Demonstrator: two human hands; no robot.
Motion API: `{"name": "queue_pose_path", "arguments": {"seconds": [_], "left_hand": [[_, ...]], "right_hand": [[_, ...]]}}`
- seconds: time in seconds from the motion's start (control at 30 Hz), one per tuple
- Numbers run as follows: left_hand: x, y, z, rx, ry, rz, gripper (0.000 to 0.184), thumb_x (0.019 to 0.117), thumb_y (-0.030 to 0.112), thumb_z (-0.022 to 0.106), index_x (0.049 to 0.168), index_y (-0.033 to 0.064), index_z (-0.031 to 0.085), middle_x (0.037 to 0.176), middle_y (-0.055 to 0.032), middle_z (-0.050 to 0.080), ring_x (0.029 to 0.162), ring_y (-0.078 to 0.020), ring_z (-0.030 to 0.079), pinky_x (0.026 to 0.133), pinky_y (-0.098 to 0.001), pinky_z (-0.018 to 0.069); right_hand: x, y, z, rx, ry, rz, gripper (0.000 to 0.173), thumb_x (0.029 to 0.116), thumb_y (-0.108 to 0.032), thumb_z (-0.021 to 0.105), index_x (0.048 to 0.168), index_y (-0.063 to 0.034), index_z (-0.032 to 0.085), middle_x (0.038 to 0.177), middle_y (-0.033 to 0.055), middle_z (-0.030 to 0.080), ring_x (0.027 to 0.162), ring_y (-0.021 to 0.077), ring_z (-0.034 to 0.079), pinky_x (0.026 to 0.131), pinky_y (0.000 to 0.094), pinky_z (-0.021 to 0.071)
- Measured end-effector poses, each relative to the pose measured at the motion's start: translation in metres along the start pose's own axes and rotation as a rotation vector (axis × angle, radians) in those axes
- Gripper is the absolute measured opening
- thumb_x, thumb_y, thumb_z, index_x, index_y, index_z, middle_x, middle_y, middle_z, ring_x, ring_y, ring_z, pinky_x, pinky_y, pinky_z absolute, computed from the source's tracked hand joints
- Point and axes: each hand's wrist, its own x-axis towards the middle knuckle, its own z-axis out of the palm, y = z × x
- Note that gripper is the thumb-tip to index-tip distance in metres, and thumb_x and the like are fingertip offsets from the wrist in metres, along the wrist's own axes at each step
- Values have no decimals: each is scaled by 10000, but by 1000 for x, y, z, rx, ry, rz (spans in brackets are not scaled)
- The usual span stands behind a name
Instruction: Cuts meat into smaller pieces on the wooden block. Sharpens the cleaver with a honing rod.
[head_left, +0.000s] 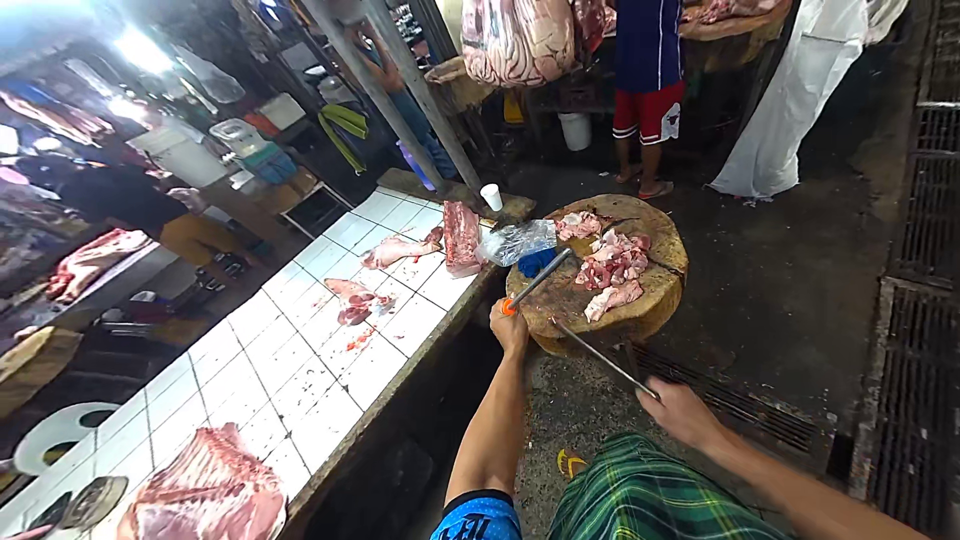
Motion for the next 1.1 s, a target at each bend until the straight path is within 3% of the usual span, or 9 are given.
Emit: {"name": "queue_pose_path", "arguments": {"seconds": [0.13, 0.37, 0.47, 0.6, 0.7, 0.83, 0.9, 1.0, 1.1], "left_hand": [[2, 1, -11, 9, 1, -1, 294, 1020, 316, 641, 1041, 30, 701, 1034, -154, 711, 1013, -289, 686, 937, -507, 541], [-12, 10, 7, -206, 37, 25, 264, 991, 257, 662, 1101, 23, 718, 1080, -145, 720, 1054, -245, 687, 977, -449, 555], [-11, 2, -2, -97, 68, -9, 294, 1016, 305, 628, 1112, 48, 734, 1132, -132, 723, 1129, -251, 670, 1031, -451, 526], [-4, -11, -24, 76, 87, -110, 339, 1022, 350, 605, 1015, 34, 729, 1097, -141, 728, 1128, -283, 668, 1033, -486, 504], [-7, -11, -21, 16, 93, -113, 305, 1015, 321, 631, 1014, 30, 723, 1077, -147, 723, 1091, -280, 677, 1000, -472, 528], [-14, -7, -6, -66, 128, -65, 280, 1017, 309, 626, 1057, 52, 729, 1095, -123, 725, 1097, -247, 679, 1002, -444, 538], [-16, -8, -10, -24, 104, -82, 315, 1026, 339, 607, 1068, 53, 731, 1122, -125, 723, 1139, -254, 665, 1038, -459, 516], [-14, -13, -18, 55, 113, -117, 344, 1021, 371, 607, 1018, 51, 733, 1098, -120, 730, 1129, -264, 669, 1032, -479, 510], [-10, -9, -17, 45, 113, -98, 332, 1023, 337, 609, 1041, 28, 729, 1090, -141, 731, 1114, -282, 678, 1017, -479, 524]], "right_hand": [[-15, -5, -25, -179, -148, 100, 424, 1011, -507, 485, 1112, -158, 703, 931, 122, 732, 922, 337, 720, 791, 589, 562], [-1, -105, -75, 43, 589, -500, 387, 1041, -389, 481, 988, -70, 694, 695, 47, 634, 564, 162, 605, 487, 379, 514], [-8, -45, -17, 47, 355, -260, 444, 1041, -434, 456, 948, -60, 678, 618, 71, 591, 539, 222, 612, 494, 455, 522], [-31, 19, -8, -163, -195, 113, 480, 1026, -465, 505, 1173, -64, 724, 996, 234, 743, 982, 448, 715, 846, 670, 538], [-35, -12, -39, -160, 24, -68, 419, 1008, -460, 545, 1082, -94, 735, 869, 180, 735, 807, 391, 723, 710, 641, 559], [-6, -48, -34, 52, 522, -399, 398, 1021, -403, 475, 927, -79, 687, 612, 26, 574, 500, 142, 545, 445, 365, 460], [-5, -24, -13, 48, 379, -297, 405, 1020, -412, 472, 917, -81, 680, 598, 40, 563, 506, 175, 561, 464, 401, 481], [-14, 16, -10, -116, -81, 34, 437, 1034, -466, 500, 1100, -100, 730, 865, 185, 736, 851, 396, 729, 760, 637, 561], [-22, 1, -33, -106, 28, -45, 421, 1010, -497, 522, 1052, -138, 738, 794, 124, 719, 750, 336, 715, 677, 594, 565]]}}
